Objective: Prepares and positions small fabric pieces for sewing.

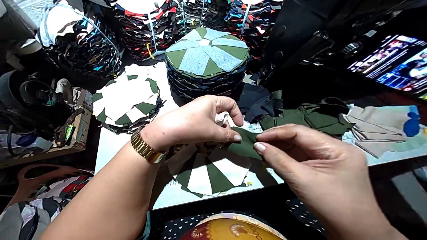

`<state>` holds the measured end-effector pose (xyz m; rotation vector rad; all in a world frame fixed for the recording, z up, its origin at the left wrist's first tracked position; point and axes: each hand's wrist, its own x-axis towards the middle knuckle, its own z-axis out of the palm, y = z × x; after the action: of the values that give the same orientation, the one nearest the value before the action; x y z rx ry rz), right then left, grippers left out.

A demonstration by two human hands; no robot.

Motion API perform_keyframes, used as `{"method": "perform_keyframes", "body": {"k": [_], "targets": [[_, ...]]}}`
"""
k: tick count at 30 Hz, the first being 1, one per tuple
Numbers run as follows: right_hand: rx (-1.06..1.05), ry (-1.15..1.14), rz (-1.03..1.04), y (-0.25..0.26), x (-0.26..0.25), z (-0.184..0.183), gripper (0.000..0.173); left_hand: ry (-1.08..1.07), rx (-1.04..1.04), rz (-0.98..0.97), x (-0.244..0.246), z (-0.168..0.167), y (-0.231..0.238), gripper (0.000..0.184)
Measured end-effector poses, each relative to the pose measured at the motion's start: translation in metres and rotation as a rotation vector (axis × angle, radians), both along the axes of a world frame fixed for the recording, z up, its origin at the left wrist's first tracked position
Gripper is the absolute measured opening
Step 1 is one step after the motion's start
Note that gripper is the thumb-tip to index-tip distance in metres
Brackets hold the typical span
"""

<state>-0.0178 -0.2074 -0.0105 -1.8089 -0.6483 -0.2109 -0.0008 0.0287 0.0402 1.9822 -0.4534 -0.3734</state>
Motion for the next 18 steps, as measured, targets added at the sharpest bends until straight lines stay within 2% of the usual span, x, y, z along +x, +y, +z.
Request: {"method": "perform_keyframes", "body": {"k": [6, 10, 15, 18], "targets": [[-0.266, -0.186, -0.027, 0.010, 0.004, -0.017, 0.012, -0.051, 0.274, -0.014, 0.001, -0.003, -0.005, 0.027], [-0.482, -0.316, -0.050, 0.009, 0.007, -0.015, 0.020, -0.146, 0.493, 0.005, 0.000, -0.007, -0.011, 0.032], [-0.420, -0.417, -0.069, 0.002, 0.011, 0.003, 0.015, -0.203, 0.471, 0.053, -0.002, 0.002, -0.002, 0.036], [-0.385, -0.433, 0.074, 0.005, 0.012, -0.001, 0.018, -0.191, 0.460, -0.002, -0.002, 0.002, 0.001, 0.035]]}}
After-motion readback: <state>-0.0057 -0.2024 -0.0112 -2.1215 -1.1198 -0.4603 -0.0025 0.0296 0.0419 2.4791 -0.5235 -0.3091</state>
